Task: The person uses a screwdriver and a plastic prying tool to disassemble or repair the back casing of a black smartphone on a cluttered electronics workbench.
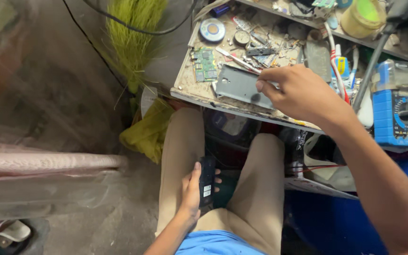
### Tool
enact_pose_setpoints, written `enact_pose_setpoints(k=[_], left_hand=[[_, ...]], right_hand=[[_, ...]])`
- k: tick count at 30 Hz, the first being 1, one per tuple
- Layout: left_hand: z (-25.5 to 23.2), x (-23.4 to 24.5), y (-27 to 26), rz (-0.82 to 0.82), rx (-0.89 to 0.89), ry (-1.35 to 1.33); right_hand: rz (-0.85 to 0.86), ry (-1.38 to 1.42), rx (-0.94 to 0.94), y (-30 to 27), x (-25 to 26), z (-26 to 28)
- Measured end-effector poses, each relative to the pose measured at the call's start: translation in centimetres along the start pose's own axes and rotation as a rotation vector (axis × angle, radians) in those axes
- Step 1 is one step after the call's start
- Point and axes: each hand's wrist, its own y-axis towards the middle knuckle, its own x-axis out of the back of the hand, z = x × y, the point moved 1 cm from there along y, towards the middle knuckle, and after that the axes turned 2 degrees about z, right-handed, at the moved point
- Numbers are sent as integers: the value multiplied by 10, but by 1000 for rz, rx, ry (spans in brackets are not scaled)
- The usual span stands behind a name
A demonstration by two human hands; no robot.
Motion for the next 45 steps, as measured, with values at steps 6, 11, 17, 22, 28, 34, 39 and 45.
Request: enact_pose_setpoints(k=[6,11,17,22,28,34,39,45], left_hand=[[5,4,7,-4,-22,-29],[9,4,10,-6,1,-9],[-4,5,12,149,35,-80],[-26,-13,-2,311,101,-321],[-58,-56,-29,547,93,-372],[-86,-98,-41,624,109,-280],[-110,-120,-39,667,131,-219],[-118,-142,-43,609,97,-250]], right_hand=[[51,-50,-31,4,6,10],[112,-50,-84,9,7,5],[92,123,-166,-10,23,-11],[-58,737,-21,-47,24,-25],[-354,824,-313,-125,-32,-30],[-485,1091,-473,-176,-84,-11],[-608,1086,-393,-181,-79,9],[-626,829,-463,-181,-50,22]])
